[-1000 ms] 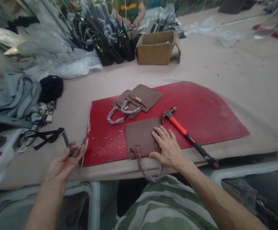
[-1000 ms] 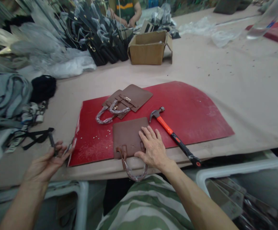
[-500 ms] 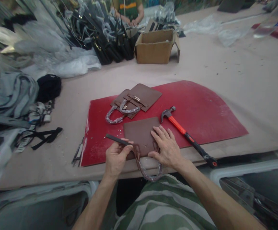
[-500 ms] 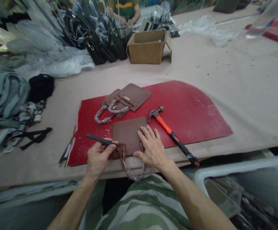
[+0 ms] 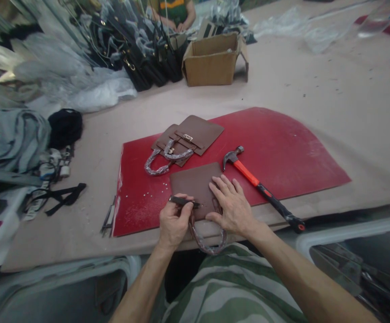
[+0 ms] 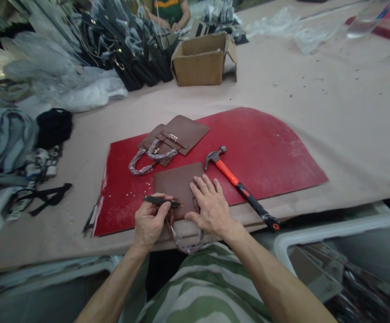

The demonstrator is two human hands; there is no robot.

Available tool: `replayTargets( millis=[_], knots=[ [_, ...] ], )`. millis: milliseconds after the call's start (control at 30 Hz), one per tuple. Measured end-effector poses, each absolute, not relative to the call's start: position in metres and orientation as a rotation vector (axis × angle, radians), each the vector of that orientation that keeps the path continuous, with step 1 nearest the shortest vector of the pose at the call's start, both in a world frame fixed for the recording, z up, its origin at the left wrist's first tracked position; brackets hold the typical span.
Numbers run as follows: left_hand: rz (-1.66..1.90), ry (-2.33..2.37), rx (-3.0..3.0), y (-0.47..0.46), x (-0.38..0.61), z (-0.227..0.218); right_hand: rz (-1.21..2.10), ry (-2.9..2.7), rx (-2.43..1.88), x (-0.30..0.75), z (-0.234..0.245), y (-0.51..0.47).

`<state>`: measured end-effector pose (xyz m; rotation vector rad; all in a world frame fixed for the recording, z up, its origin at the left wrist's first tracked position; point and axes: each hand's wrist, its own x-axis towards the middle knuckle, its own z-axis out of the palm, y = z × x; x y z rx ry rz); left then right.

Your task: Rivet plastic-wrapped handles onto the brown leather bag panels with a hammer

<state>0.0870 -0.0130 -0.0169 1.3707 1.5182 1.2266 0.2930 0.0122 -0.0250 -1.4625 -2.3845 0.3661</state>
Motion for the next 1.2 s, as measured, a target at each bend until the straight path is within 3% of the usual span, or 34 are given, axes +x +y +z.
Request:
replayTargets(
  millis=[1200],
  knots=[
    [1.208, 1.448, 2.183, -0.011, 0.093, -0.028, 0.386, -2.354, -1.451, 0.293, -0.024, 0.012]
  ],
)
